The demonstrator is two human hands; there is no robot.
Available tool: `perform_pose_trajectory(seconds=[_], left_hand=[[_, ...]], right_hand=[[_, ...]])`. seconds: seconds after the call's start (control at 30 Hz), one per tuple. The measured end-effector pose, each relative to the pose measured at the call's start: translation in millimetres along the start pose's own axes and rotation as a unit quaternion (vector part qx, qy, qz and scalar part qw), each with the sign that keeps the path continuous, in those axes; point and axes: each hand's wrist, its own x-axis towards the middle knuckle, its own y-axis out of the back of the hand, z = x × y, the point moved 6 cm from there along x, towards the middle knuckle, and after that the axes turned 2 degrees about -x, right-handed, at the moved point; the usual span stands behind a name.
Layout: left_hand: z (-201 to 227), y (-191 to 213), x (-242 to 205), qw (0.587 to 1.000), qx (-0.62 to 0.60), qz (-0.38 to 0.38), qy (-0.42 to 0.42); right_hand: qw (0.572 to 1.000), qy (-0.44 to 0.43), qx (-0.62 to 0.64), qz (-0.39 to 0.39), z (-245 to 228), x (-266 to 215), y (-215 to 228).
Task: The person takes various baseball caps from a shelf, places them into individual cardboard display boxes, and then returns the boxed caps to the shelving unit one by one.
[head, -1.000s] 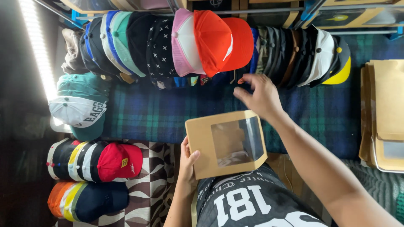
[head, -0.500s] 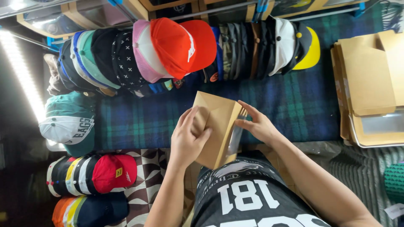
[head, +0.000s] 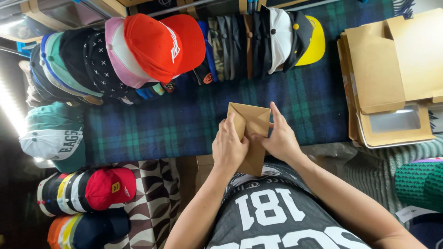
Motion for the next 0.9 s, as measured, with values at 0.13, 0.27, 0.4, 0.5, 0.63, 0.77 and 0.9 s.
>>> perform_pose_trajectory(seconds=[0.13, 0.27, 0.4, 0.5, 0.63, 0.77, 0.9], left_hand=[[-4.6, -17.3, 2.4, 0.988, 0.138, 0.061, -0.045], [1.3, 16.1, -4.7, 0.995, -0.093, 0.025, 0.009], [3.1, 52.8, -12.6, 0.935, -0.341, -0.085, 0.047], [-20.2, 41.7, -6.1, 0.849, -0.504, -0.136, 0.075], [-20.2, 29.0, -17.0, 0.886, -0.449, -0.109, 0.025], [40.2, 77.7, -43.2, 0.914, -0.375, -0.136, 0.070], [-2.2, 57.3, -26.6, 0.939, -0.306, -0.151, 0.051]], right_hand=[[0.992, -0.007, -0.127, -0.028, -6.4, 1.5, -8.4], [0.993, 0.037, -0.101, -0.045, 8.6, 3.3, -13.1], [0.991, 0.131, 0.006, 0.003, 24.3, -0.3, -14.8], [0.964, 0.193, -0.140, 0.115, 14.1, -14.4, -9.0], [0.983, 0.145, -0.087, 0.066, -14.1, -21.3, 1.6], [0.963, 0.010, -0.270, -0.023, -54.9, -40.9, -0.3], [0.976, 0.038, -0.212, 0.022, -38.7, -31.8, -11.3]])
